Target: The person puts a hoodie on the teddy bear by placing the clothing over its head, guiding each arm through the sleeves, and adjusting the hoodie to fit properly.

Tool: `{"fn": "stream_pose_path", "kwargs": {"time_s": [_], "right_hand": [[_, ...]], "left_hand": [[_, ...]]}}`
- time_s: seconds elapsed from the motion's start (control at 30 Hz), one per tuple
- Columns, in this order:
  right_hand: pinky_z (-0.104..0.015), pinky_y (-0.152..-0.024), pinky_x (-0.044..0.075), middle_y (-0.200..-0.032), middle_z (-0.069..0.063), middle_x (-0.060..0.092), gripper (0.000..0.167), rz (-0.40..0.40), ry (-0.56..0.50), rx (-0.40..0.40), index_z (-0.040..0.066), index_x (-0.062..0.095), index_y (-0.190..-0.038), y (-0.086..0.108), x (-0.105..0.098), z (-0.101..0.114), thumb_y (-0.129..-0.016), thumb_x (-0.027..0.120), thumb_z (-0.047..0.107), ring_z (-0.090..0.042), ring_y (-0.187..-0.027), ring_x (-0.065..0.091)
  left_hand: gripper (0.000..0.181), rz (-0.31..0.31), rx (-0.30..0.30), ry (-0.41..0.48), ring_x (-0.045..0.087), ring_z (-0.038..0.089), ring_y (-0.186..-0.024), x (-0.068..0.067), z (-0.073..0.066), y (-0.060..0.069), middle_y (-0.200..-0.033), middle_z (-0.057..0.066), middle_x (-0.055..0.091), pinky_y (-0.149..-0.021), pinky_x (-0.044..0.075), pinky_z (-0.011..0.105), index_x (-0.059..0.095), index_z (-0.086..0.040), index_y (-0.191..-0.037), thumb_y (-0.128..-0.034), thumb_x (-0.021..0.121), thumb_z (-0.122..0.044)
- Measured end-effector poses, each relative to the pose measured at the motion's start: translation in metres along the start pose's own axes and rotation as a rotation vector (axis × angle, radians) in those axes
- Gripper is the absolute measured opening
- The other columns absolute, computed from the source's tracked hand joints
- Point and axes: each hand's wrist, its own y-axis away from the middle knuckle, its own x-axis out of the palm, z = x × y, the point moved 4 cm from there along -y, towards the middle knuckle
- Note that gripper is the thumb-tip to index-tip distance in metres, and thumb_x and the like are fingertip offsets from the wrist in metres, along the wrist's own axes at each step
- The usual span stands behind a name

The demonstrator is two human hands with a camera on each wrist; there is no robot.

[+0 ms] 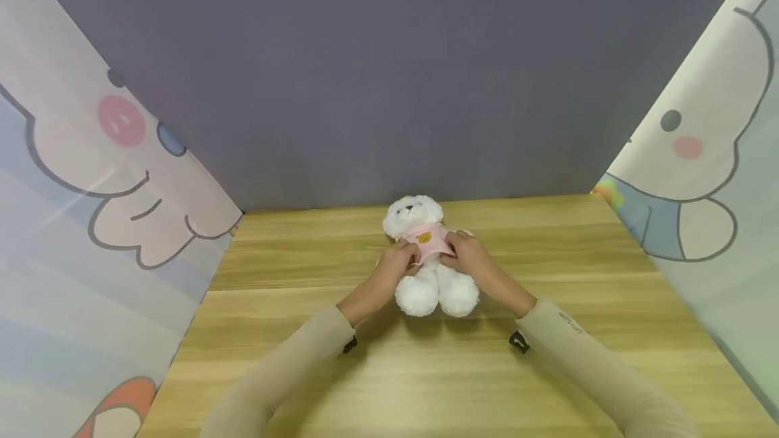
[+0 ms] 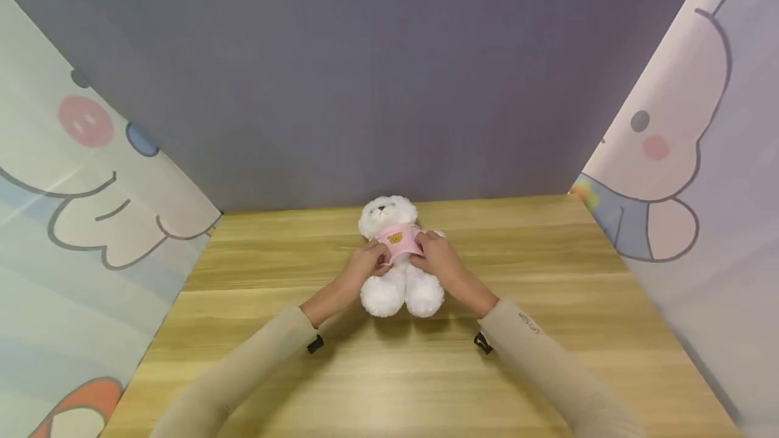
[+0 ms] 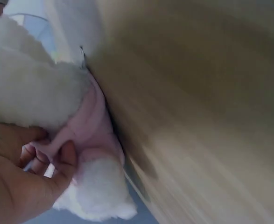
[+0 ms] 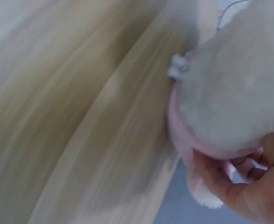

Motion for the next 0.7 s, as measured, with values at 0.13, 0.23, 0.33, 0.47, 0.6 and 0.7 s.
{"fn": "stream_pose_path", "kwargs": {"time_s": [0.13,0.23,0.33,0.47,0.6,0.7], "right_hand": [[-0.025,-0.056,0.035,-0.068,0.003,0.042,0.038,0.006,0.074,-0.006,0.012,0.048,-0.072,0.005,-0.001,-0.012,-0.081,0.085,0.013,-0.01,-0.065,0.039],[-0.024,-0.056,0.035,-0.069,0.004,0.045,0.034,0.077,-0.003,0.037,0.015,0.051,-0.074,0.006,-0.007,-0.018,-0.084,0.083,0.019,-0.009,-0.065,0.04],[-0.025,-0.06,0.038,-0.072,0.003,0.05,0.028,0.179,-0.106,0.054,0.014,0.058,-0.075,0.0,-0.019,-0.019,-0.088,0.08,0.025,-0.011,-0.068,0.045],[-0.035,-0.07,0.05,-0.085,-0.007,0.064,0.019,0.153,-0.146,0.057,0.007,0.072,-0.088,-0.02,-0.039,-0.022,-0.09,0.078,0.025,-0.023,-0.079,0.059],[-0.048,-0.086,0.055,-0.114,-0.019,0.069,0.034,0.145,-0.166,0.108,-0.003,0.068,-0.118,-0.041,-0.035,-0.036,-0.092,0.076,0.019,-0.036,-0.102,0.065],[-0.048,-0.092,0.053,-0.125,-0.023,0.065,0.043,0.271,-0.213,0.127,-0.006,0.059,-0.129,-0.051,-0.02,-0.046,-0.093,0.075,0.013,-0.039,-0.111,0.063]], "left_hand": [[0.019,0.028,0.032,0.06,0.051,0.011,-0.074,0.001,0.008,-0.006,-0.08,0.001,0.055,-0.065,0.046,0.02,0.06,-0.008,-0.083,-0.0872,0.078,-0.002],[0.016,0.055,0.014,0.18,0.051,0.01,-0.076,-0.003,0.014,-0.006,-0.087,-0.001,0.054,-0.067,0.047,0.022,0.061,-0.01,-0.091,-0.0922,0.076,-0.014],[0.015,0.023,-0.038,0.268,0.054,0.015,-0.083,-0.014,0.026,-0.01,-0.095,0.003,0.056,-0.072,0.05,0.029,0.063,-0.01,-0.102,-0.0976,0.07,-0.022],[0.035,0.021,-0.223,0.327,0.059,0.029,-0.098,-0.022,0.048,-0.02,-0.11,0.015,0.06,-0.082,0.053,0.04,0.061,-0.002,-0.118,-0.0965,0.072,-0.027],[0.052,0.144,-0.36,0.423,0.061,0.033,-0.109,-0.01,0.066,-0.031,-0.122,0.019,0.061,-0.091,0.053,0.042,0.054,0.003,-0.129,-0.0921,0.076,-0.026],[0.051,0.184,-0.405,0.513,0.061,0.031,-0.109,-0.002,0.072,-0.038,-0.119,0.018,0.062,-0.091,0.053,0.04,0.053,0.002,-0.127,-0.0893,0.079,-0.022]]}}
